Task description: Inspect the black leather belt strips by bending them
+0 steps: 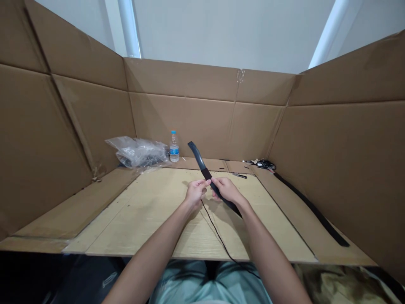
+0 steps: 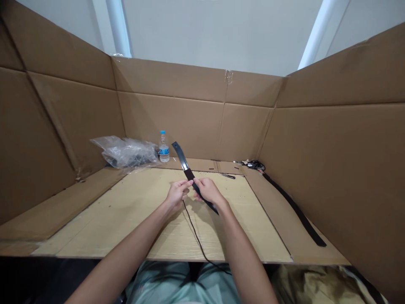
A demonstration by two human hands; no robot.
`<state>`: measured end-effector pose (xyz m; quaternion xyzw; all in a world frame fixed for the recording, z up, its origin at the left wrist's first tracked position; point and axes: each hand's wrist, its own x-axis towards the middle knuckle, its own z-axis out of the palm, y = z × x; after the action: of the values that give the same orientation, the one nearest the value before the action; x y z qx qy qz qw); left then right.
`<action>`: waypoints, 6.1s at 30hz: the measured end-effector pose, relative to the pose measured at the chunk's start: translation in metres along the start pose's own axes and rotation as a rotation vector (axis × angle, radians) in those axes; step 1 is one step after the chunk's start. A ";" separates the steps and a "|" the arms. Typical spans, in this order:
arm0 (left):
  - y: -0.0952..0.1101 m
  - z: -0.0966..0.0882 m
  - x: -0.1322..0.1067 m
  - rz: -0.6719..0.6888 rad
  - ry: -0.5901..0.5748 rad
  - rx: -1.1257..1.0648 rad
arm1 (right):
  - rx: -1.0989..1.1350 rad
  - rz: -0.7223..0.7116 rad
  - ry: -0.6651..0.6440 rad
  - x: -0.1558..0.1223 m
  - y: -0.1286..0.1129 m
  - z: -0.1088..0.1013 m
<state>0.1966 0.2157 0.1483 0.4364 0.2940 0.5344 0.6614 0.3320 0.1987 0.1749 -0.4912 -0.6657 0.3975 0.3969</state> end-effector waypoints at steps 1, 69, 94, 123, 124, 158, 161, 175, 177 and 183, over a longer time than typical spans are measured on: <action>0.000 0.000 0.000 0.002 -0.006 0.004 | 0.087 0.021 -0.039 0.001 0.000 0.000; 0.003 -0.006 0.000 0.106 -0.035 -0.046 | 0.285 0.088 0.072 -0.001 -0.021 0.012; 0.010 -0.013 -0.002 0.163 -0.045 -0.046 | 0.525 0.042 -0.115 -0.007 -0.016 0.010; 0.016 -0.010 -0.003 0.114 -0.023 -0.061 | 0.596 -0.048 -0.069 -0.008 -0.013 0.009; 0.018 -0.009 -0.006 0.094 -0.045 -0.050 | 0.570 -0.043 -0.072 -0.011 -0.013 0.009; 0.021 -0.004 -0.144 -0.110 0.076 0.052 | 0.643 0.028 -0.031 -0.162 -0.015 0.062; 0.021 -0.006 -0.142 -0.116 0.135 0.073 | 0.620 -0.034 -0.031 -0.160 -0.015 0.056; 0.025 -0.001 -0.147 -0.187 0.001 0.089 | 0.486 0.093 -0.146 -0.164 -0.011 0.045; 0.024 -0.003 -0.146 -0.157 0.055 0.096 | 0.479 0.051 -0.169 -0.166 -0.014 0.045; 0.021 -0.006 -0.141 -0.027 0.185 0.203 | 0.575 -0.018 -0.055 -0.163 -0.014 0.054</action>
<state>0.1464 0.0825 0.1532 0.4460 0.4124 0.5307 0.5911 0.3104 0.0305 0.1449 -0.3417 -0.5405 0.5795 0.5053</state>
